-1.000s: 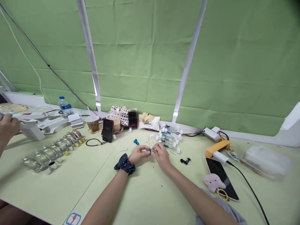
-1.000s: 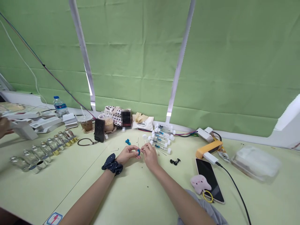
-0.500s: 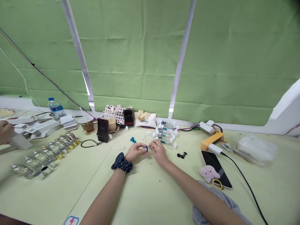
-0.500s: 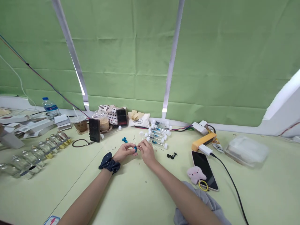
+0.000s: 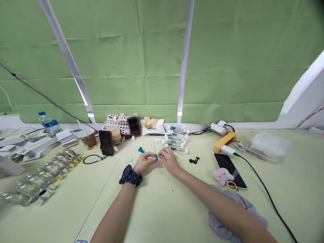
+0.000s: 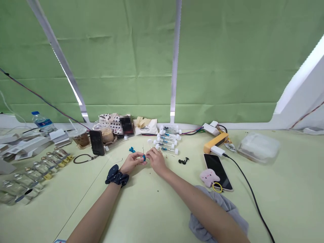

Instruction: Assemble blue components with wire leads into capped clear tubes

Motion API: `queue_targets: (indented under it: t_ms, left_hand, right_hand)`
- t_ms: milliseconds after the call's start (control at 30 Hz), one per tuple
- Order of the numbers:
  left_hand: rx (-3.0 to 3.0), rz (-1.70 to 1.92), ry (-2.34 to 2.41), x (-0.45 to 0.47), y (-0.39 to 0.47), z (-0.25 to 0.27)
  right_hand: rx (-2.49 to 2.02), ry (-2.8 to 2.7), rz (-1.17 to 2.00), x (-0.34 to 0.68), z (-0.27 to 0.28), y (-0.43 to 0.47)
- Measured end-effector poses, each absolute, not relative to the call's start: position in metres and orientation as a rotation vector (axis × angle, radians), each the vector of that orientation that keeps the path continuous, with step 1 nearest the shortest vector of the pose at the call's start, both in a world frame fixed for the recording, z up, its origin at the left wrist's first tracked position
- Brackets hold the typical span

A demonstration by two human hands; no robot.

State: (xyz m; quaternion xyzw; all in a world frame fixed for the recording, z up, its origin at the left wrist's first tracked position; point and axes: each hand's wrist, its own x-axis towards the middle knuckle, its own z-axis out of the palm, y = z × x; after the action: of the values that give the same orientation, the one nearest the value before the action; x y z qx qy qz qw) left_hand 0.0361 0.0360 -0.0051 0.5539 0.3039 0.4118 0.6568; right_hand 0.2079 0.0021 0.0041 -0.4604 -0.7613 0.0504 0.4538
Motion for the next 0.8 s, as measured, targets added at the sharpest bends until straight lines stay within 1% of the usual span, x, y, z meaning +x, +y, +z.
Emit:
queue_targets:
  t_ms: [500, 667, 800]
  left_hand:
    - [1.267, 0.928, 0.64, 0.0379, 0.0331, -0.0007]
    - [1.252, 0.943, 0.652, 0.0369, 0.0343, -0.0009]
    - [1.239, 0.934, 0.653, 0.0367, 0.0344, -0.0011]
  right_hand:
    - [-0.957, -1.894, 0.263, 0.2058, 0.0011, 0.0042]
    - [-0.932, -1.927, 0.212, 0.2077, 0.0031, 0.0052]
    - [-0.997, -2.009, 0.093, 0.2103, 0.0006, 0.0073]
